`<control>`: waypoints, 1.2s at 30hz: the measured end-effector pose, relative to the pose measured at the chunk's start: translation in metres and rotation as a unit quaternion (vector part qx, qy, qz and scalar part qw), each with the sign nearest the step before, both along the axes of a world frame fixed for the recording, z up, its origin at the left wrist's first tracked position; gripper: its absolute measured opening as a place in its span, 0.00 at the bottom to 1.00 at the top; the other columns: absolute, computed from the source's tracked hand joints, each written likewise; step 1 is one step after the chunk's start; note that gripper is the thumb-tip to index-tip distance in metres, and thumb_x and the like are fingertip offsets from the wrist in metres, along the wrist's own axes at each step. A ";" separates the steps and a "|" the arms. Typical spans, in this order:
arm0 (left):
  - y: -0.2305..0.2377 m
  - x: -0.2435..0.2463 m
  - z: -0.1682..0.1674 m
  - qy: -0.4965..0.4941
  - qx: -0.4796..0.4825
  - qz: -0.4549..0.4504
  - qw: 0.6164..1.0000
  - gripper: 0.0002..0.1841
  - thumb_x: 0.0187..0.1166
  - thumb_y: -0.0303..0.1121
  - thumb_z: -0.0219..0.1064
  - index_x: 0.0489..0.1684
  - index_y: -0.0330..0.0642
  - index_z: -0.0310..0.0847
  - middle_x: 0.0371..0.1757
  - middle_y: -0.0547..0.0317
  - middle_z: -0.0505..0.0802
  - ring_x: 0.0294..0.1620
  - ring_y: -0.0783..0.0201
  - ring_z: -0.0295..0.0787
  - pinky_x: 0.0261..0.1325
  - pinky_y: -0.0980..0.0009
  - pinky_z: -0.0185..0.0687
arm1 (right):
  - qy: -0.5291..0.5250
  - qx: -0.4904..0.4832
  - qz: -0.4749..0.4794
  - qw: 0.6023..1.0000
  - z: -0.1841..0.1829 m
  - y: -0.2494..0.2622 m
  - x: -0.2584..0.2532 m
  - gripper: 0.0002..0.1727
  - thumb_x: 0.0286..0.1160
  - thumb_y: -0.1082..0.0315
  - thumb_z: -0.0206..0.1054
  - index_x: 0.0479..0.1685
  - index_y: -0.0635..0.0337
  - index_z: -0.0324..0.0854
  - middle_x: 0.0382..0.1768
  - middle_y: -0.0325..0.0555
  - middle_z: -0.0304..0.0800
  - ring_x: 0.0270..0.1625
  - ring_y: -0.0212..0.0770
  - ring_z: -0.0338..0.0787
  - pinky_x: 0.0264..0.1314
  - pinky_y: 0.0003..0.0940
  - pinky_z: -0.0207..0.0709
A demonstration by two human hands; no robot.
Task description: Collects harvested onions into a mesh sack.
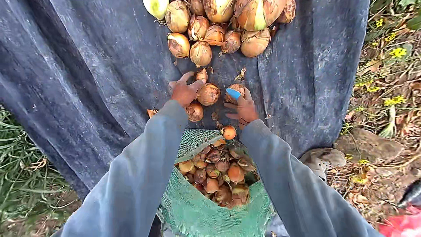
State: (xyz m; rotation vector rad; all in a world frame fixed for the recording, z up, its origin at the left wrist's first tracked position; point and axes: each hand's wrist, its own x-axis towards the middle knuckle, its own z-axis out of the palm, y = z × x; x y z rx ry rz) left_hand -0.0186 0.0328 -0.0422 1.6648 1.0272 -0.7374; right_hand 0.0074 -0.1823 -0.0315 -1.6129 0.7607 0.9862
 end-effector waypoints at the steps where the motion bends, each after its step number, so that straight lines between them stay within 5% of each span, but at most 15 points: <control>1: -0.004 -0.002 -0.004 -0.002 -0.013 0.012 1.000 0.40 0.75 0.64 0.70 0.89 0.64 0.68 0.91 0.42 0.66 0.91 0.34 0.56 0.81 0.28 0.60 | 0.005 0.034 -0.046 0.998 -0.002 0.007 0.003 0.32 0.93 0.48 0.48 0.94 0.30 0.47 0.75 0.51 0.82 0.68 0.61 0.89 0.52 0.66 0.87; 3: -0.015 -0.016 -0.009 -0.007 -0.039 0.040 0.998 0.44 0.76 0.66 0.67 0.94 0.64 0.59 0.91 0.47 0.67 0.91 0.39 0.58 0.84 0.30 0.59 | 0.016 0.073 -0.056 0.996 -0.010 0.026 0.008 0.34 0.92 0.39 0.42 0.96 0.27 0.43 0.83 0.48 0.75 0.77 0.61 0.82 0.59 0.71 0.83; 6: -0.027 -0.025 -0.007 -0.002 -0.103 0.135 0.985 0.40 0.80 0.69 0.59 0.94 0.75 0.54 0.89 0.53 0.71 0.86 0.43 0.70 0.73 0.27 0.72 | 0.007 0.082 0.019 0.996 -0.032 0.054 0.008 0.33 0.89 0.38 0.44 0.93 0.26 0.55 0.84 0.45 0.74 0.82 0.58 0.76 0.64 0.76 0.76; 9: -0.045 -0.036 0.024 -0.014 -0.152 0.237 0.960 0.34 0.85 0.66 0.55 0.93 0.83 0.53 0.86 0.54 0.75 0.76 0.39 0.81 0.56 0.26 0.85 | -0.062 0.081 0.019 0.995 -0.017 0.059 -0.011 0.31 0.91 0.44 0.43 0.91 0.36 0.61 0.77 0.46 0.81 0.77 0.46 0.82 0.72 0.59 0.80; 12: -0.061 -0.090 0.093 -0.030 -0.169 0.174 0.970 0.30 0.89 0.59 0.55 0.91 0.73 0.61 0.77 0.54 0.84 0.65 0.47 0.90 0.51 0.40 0.93 | -0.037 0.140 0.031 0.989 0.056 0.013 -0.059 0.32 0.89 0.47 0.49 0.92 0.39 0.59 0.74 0.45 0.82 0.72 0.44 0.85 0.66 0.54 0.86; 15: -0.054 -0.145 0.123 0.054 -0.141 0.036 0.988 0.21 0.90 0.52 0.58 0.64 0.49 0.88 0.55 0.50 0.95 0.54 0.52 0.94 0.54 0.47 0.91 | 0.032 0.113 0.278 0.953 0.102 -0.060 -0.092 0.29 0.79 0.58 0.64 0.82 0.46 0.75 0.68 0.43 0.88 0.65 0.41 0.89 0.67 0.48 0.85; 18: -0.059 -0.139 0.104 0.007 -0.012 -0.057 0.998 0.20 0.88 0.44 0.63 0.71 0.45 0.85 0.64 0.46 0.89 0.62 0.49 0.88 0.66 0.43 0.83 | 0.019 -0.054 0.371 0.927 0.086 -0.076 -0.088 0.32 0.75 0.67 0.68 0.83 0.45 0.74 0.71 0.55 0.84 0.62 0.56 0.90 0.62 0.62 0.84; 22: -0.088 -0.075 0.027 -0.001 0.026 -0.105 0.994 0.28 0.82 0.53 0.68 0.78 0.51 0.79 0.77 0.36 0.77 0.73 0.38 0.78 0.70 0.38 0.77 | 0.052 -0.151 0.390 0.907 0.021 -0.035 -0.063 0.42 0.68 0.61 0.75 0.88 0.35 0.66 0.78 0.73 0.70 0.69 0.73 0.82 0.62 0.74 0.77; 24: -0.103 -0.057 0.002 0.038 0.031 -0.102 0.994 0.26 0.81 0.54 0.69 0.73 0.53 0.82 0.78 0.32 0.73 0.74 0.34 0.75 0.70 0.36 0.76 | 0.076 -0.168 0.408 0.894 0.005 -0.013 -0.053 0.40 0.68 0.60 0.74 0.87 0.39 0.68 0.79 0.75 0.67 0.70 0.74 0.80 0.62 0.74 0.77; 26: -0.116 -0.063 0.006 0.038 0.023 -0.093 0.995 0.21 0.82 0.51 0.68 0.68 0.54 0.84 0.76 0.35 0.76 0.73 0.35 0.76 0.68 0.37 0.77 | 0.061 -0.162 0.403 0.899 0.005 -0.012 -0.061 0.37 0.67 0.60 0.73 0.83 0.48 0.70 0.73 0.67 0.76 0.69 0.68 0.83 0.63 0.71 0.78; 29: -0.123 -0.114 0.056 -0.044 -0.007 -0.103 0.994 0.20 0.87 0.51 0.62 0.66 0.51 0.86 0.71 0.42 0.82 0.68 0.41 0.81 0.64 0.37 0.79 | 0.032 -0.113 0.422 0.899 0.062 -0.032 -0.093 0.32 0.70 0.60 0.71 0.76 0.60 0.74 0.69 0.62 0.83 0.68 0.64 0.86 0.65 0.70 0.79; 32: -0.134 -0.201 0.126 -0.145 0.158 -0.225 0.950 0.24 0.86 0.56 0.57 0.67 0.54 0.88 0.73 0.47 0.85 0.74 0.43 0.79 0.76 0.37 0.71 | -0.191 -0.169 0.545 0.799 0.146 -0.066 -0.146 0.20 0.64 0.62 0.76 0.55 0.60 0.89 0.68 0.57 0.86 0.72 0.60 0.84 0.70 0.65 0.77; 34: -0.127 -0.245 0.168 -0.203 0.286 -0.273 0.896 0.26 0.82 0.50 0.61 0.75 0.48 0.82 0.74 0.37 0.84 0.77 0.34 0.78 0.79 0.32 0.66 | -0.261 -0.220 0.576 0.743 0.183 -0.092 -0.165 0.37 0.47 0.70 0.83 0.69 0.59 0.84 0.77 0.67 0.79 0.80 0.74 0.77 0.73 0.81 0.68; 36: -0.112 -0.274 0.199 -0.160 0.328 -0.302 0.881 0.34 0.72 0.45 0.69 0.80 0.39 0.75 0.77 0.28 0.80 0.78 0.27 0.76 0.78 0.29 0.66 | -0.054 -0.274 0.609 0.742 0.215 -0.112 -0.155 0.49 0.58 0.76 0.77 0.90 0.56 0.63 0.85 0.72 0.65 0.83 0.78 0.70 0.71 0.81 0.69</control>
